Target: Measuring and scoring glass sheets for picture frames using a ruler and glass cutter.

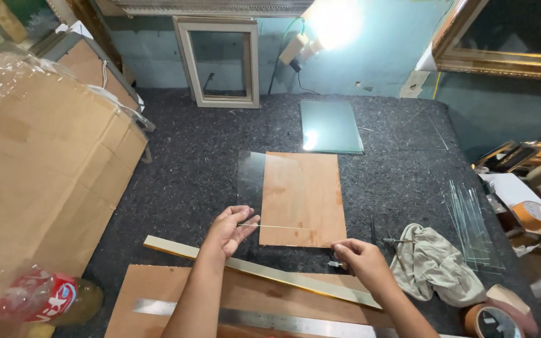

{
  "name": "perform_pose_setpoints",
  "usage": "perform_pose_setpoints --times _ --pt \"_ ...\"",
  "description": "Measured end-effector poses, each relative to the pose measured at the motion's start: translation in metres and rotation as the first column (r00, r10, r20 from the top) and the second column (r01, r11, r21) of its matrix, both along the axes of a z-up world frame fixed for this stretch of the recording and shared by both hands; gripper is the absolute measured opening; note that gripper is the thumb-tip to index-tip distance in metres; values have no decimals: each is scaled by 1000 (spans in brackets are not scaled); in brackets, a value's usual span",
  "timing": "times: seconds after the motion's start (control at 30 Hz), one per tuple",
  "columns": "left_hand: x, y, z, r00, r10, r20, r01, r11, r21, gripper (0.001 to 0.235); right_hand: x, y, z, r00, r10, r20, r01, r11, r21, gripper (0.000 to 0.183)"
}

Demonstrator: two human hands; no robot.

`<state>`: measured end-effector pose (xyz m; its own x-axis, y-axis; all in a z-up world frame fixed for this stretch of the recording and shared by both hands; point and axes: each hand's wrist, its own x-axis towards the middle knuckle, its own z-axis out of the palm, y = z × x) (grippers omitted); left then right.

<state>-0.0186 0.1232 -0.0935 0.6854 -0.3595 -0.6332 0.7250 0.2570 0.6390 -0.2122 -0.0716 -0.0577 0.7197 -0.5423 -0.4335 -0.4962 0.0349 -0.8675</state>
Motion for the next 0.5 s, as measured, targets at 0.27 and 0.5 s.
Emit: perform_pose_setpoints --times 0.27,0.5 --pt "-7 15 -8 1000 -9 -16 7 987 -160 8 19 -2 -5 983 -180 -28 178 910 374 33" --pt "-24 20 11 999 -51 -19 47 985 -166 9 23 1 0 978 -203 42 151 835 529 33"
